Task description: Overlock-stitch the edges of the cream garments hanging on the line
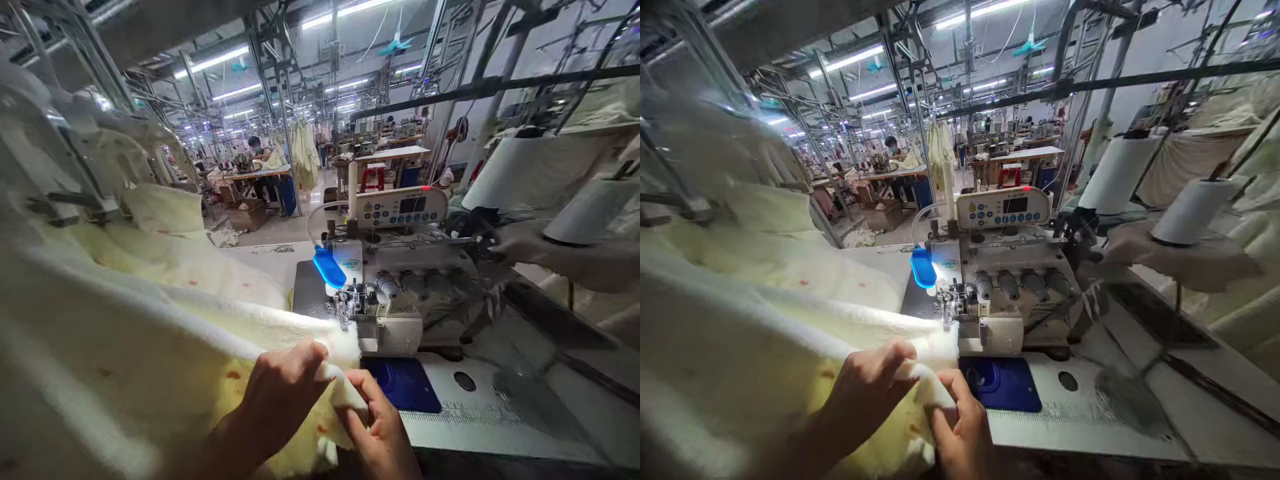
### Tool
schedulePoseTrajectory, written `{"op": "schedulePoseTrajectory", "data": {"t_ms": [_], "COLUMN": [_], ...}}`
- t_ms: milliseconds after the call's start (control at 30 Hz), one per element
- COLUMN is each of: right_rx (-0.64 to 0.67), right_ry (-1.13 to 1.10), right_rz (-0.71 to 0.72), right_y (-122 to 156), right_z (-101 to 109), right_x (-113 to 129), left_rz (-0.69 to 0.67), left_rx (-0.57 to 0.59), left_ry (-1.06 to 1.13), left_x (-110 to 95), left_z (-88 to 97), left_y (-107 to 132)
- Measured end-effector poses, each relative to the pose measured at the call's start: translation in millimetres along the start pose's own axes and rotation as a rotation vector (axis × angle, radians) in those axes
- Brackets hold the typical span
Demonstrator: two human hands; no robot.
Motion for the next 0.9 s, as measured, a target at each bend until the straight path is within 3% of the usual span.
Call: {"op": "schedulePoseTrajectory", "data": {"t_ms": [100,200,333,433,700,900], "right_rx": [-0.003,-0.069,-0.164,-0.178,-0.108,-0.164], "right_ry": [-0.065,0.036,0.231,0.243,0.338,0.304], "right_rz": [-0.055,-0.004,0.054,0.031,0.090,0.017], "right_y": [1,-6,-18,-19,-7,-33], "right_z": [1,4,7,7,11,20], "right_x": [5,1,-17,-25,-6,0], "left_rz": [0.000,0.002,-0.039,-0.060,-0.079,-0.049], "left_rx": [0.014,0.090,0.330,0.432,0.457,0.445], "left_ry": [-0.123,-0.279,-0.407,-0.377,-0.311,-0.357], "left_x": [-7,-9,-2,6,6,4], "left_z": [14.1,15.8,-6.9,-22.4,-24.6,-32.9], "left_y": [-15,-38,-65,-69,-49,-71]}}
Point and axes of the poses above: each hand's wrist, its own y-axis away from the middle knuckle, its own z-axis out of the back of the hand, x = y × z, the point moved 2 cm from there along -y, towards the middle knuckle, and after that the axes turned 15 degrees about z, right-handed, at the moved point
